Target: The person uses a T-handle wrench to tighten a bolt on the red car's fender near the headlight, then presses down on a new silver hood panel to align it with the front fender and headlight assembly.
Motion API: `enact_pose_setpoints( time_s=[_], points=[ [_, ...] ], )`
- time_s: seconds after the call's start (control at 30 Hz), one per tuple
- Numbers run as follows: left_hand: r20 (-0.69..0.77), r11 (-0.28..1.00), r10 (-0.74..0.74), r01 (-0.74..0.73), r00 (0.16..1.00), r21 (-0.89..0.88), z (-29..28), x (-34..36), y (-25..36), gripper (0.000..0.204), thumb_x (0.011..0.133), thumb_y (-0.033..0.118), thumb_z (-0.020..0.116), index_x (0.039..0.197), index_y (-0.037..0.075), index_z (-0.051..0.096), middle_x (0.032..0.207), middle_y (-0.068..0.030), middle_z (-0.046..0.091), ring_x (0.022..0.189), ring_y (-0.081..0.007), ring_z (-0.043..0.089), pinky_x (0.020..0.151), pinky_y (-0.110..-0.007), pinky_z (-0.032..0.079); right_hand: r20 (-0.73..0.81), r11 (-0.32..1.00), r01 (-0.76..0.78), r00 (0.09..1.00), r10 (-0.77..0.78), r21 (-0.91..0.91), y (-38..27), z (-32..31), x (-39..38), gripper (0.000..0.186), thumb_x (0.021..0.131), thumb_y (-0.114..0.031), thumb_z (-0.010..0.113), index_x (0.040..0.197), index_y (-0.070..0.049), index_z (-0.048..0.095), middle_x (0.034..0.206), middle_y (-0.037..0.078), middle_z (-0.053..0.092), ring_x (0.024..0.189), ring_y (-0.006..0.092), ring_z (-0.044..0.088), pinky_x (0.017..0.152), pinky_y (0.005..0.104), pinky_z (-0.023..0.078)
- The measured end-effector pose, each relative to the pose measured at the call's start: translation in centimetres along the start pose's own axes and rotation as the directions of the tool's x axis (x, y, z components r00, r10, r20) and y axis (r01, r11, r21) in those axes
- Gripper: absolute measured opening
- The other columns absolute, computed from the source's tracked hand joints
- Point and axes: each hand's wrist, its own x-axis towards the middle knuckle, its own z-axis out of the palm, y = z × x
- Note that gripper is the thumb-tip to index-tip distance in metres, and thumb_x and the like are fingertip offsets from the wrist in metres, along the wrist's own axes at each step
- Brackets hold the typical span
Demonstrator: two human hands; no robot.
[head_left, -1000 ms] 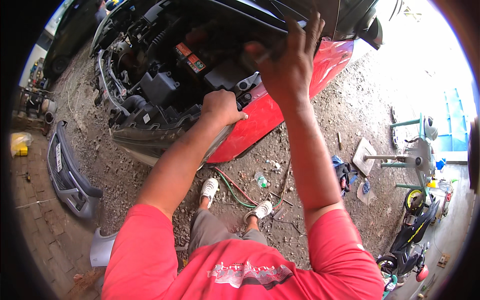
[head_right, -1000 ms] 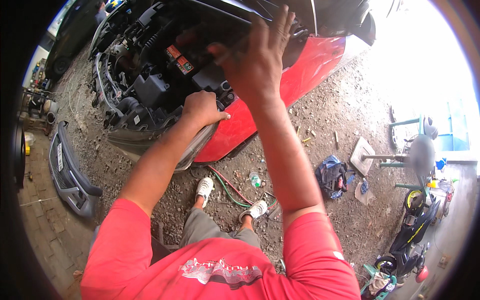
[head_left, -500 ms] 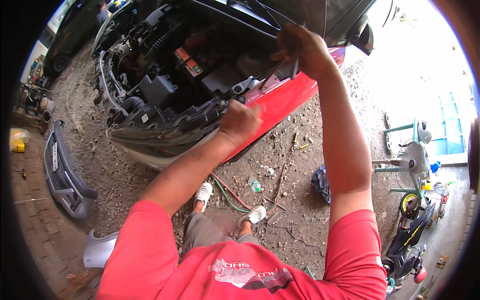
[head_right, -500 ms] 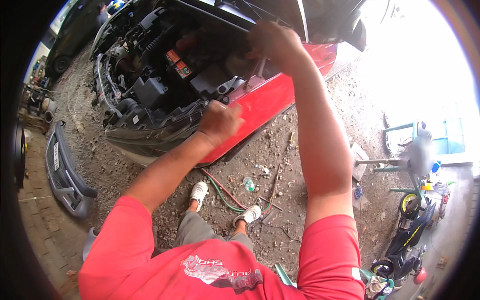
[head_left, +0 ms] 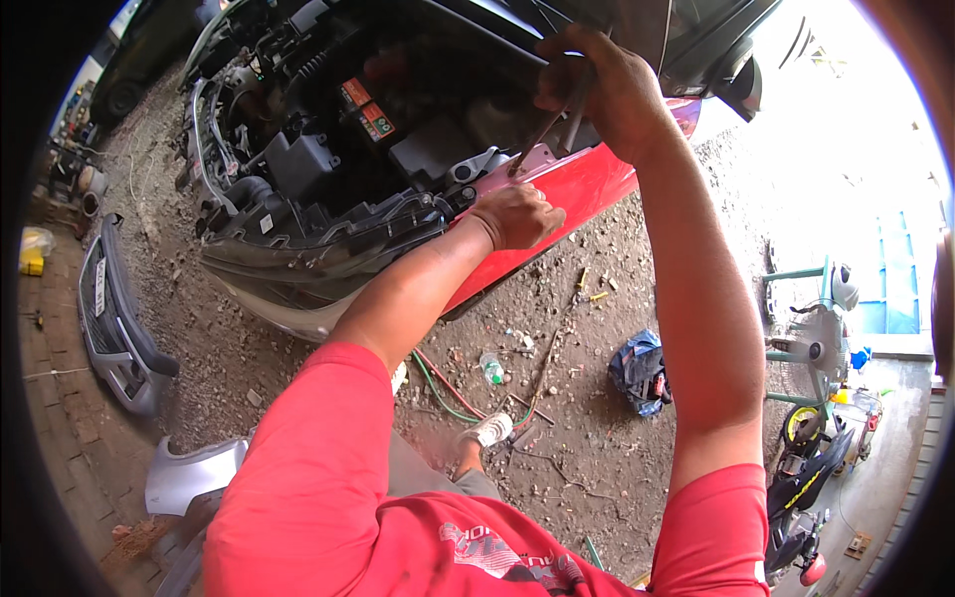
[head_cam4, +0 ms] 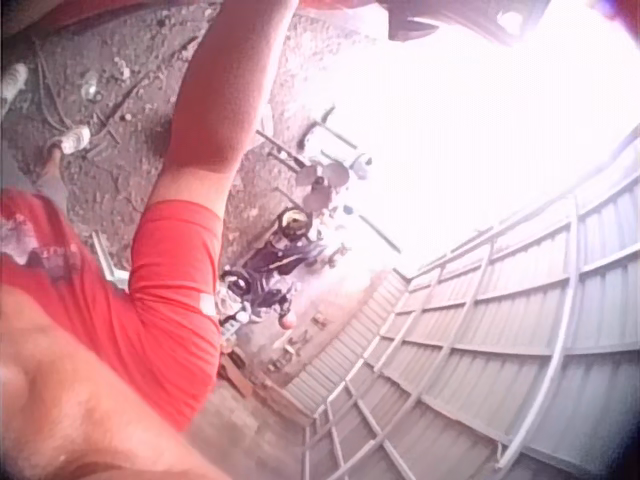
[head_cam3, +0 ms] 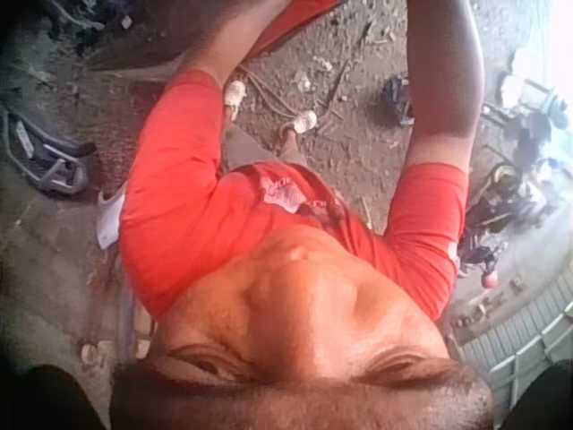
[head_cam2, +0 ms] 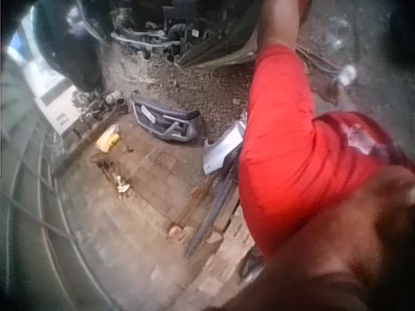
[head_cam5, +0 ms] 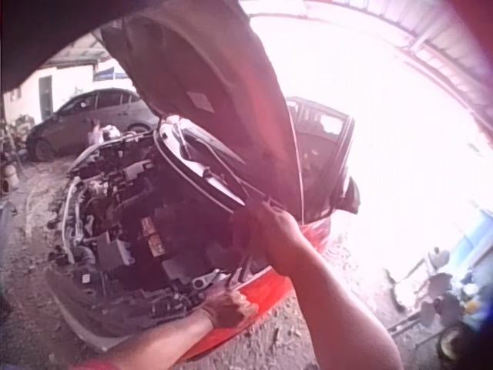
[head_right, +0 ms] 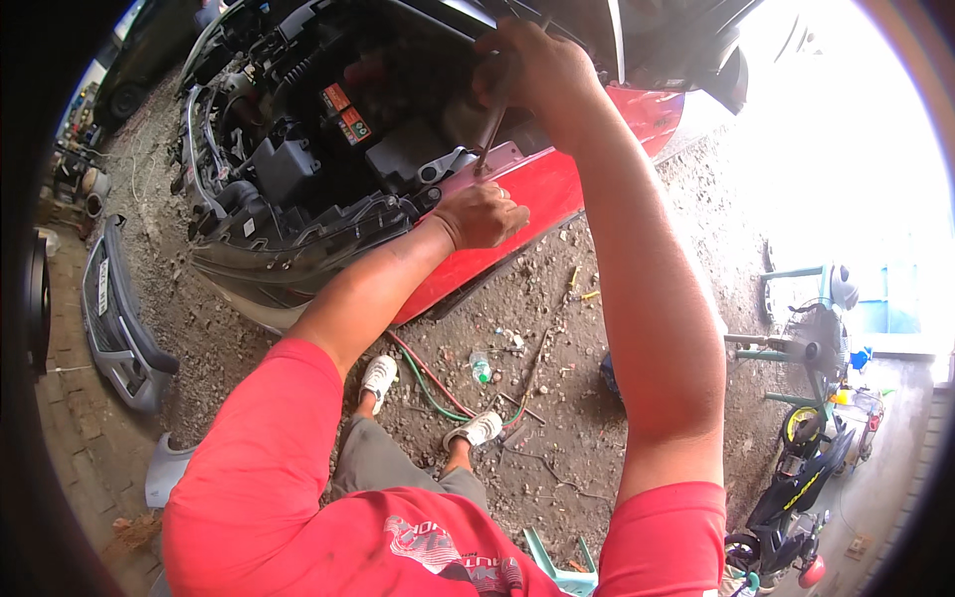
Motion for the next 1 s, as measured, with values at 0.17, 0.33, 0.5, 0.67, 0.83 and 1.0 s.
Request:
enact_pose_setpoints(
  time_s=[0.17, 0.33, 0.5, 0.67, 0.83, 1.0],
  points=[
    [-0.004, 0.994, -0.103, 0.103, 0.995, -0.037, -1.8, -0.2, 0.3, 0.022, 0.092, 0.024, 0.068, 0.076, 0.012, 0.058, 0.067, -0.0081, 0.067, 0.071, -0.0274, 0.07, 0.073, -0.04, 0.054, -0.065, 0.987, -0.043, 0.996, 0.054, 0.158, 0.1, 0.4, -0.4, 0.044, 0.106, -0.035, 0.054, 0.116, 0.006, 0.069, 0.084, 0.014, 0.07, 0.076, 0.0244, 0.07, 0.082, 0.0428, 0.061],
    [0.028, 0.718, -0.694, 0.694, 0.719, -0.045, -9.4, -1.4, 0.7, 0.039, 0.089, 0.046, 0.073, 0.084, 0.007, 0.072, 0.08, -0.0178, 0.074, 0.079, -0.0362, 0.074, 0.074, -0.046, 0.059, -0.088, 0.984, -0.029, 0.995, 0.046, 0.178, 0.9, -0.6, -0.8, 0.044, 0.107, -0.034, 0.052, 0.118, 0.005, 0.068, 0.083, 0.013, 0.07, 0.074, 0.0225, 0.07, 0.081, 0.0418, 0.062],
    [0.222, 0.483, -0.863, 0.87, 0.455, 0.095, -12.3, -6.4, -5.4, 0.048, 0.097, 0.049, 0.064, 0.089, 0.003, 0.078, 0.09, -0.0238, 0.074, 0.093, -0.0426, 0.072, 0.084, -0.048, 0.057, -0.085, 0.987, -0.026, 0.996, 0.04, 0.16, 0.2, 0.4, -0.7, 0.044, 0.107, -0.035, 0.053, 0.117, 0.005, 0.069, 0.082, 0.014, 0.07, 0.075, 0.0226, 0.071, 0.079, 0.0408, 0.063],
    [0.244, 0.443, -0.876, 0.894, 0.417, 0.063, -9.4, -7.8, -5.7, 0.047, 0.099, 0.045, 0.062, 0.088, 0.003, 0.078, 0.089, -0.0243, 0.073, 0.092, -0.0428, 0.071, 0.085, -0.049, 0.056, -0.113, 0.993, 0.006, 0.994, 0.008, 0.12, 0.0, 1.4, -1.0, 0.043, 0.106, -0.034, 0.053, 0.116, 0.004, 0.07, 0.084, 0.014, 0.07, 0.077, 0.0242, 0.072, 0.079, 0.0411, 0.064],
    [0.268, 0.459, -0.858, 0.888, 0.439, 0.016, -10.6, -7.9, -4.7, 0.051, 0.097, 0.05, 0.062, 0.088, 0.003, 0.079, 0.088, -0.0249, 0.073, 0.089, -0.0429, 0.071, 0.081, -0.049, 0.056, -0.147, 0.997, -0.015, 0.989, 0.026, 0.079, 1.0, 1.0, -1.5, 0.05, 0.109, -0.046, 0.049, 0.12, 0.001, 0.063, 0.088, 0.018, 0.072, 0.061, 0.0225, 0.064, 0.055, 0.0357, 0.053],
    [0.348, 0.361, -0.872, 0.932, 0.344, -0.016, -12.0, -6.7, -4.0, 0.066, 0.087, 0.067, 0.068, 0.086, 0.003, 0.079, 0.084, -0.0236, 0.073, 0.084, -0.0401, 0.073, 0.08, -0.048, 0.057, -0.228, 0.949, -0.056, 0.965, 0.131, 0.309, -0.4, 1.5, -0.6, 0.042, 0.109, -0.037, 0.051, 0.116, 0.002, 0.065, 0.082, 0.017, 0.071, 0.066, 0.0279, 0.07, 0.059, 0.0389, 0.057]
  ],
)
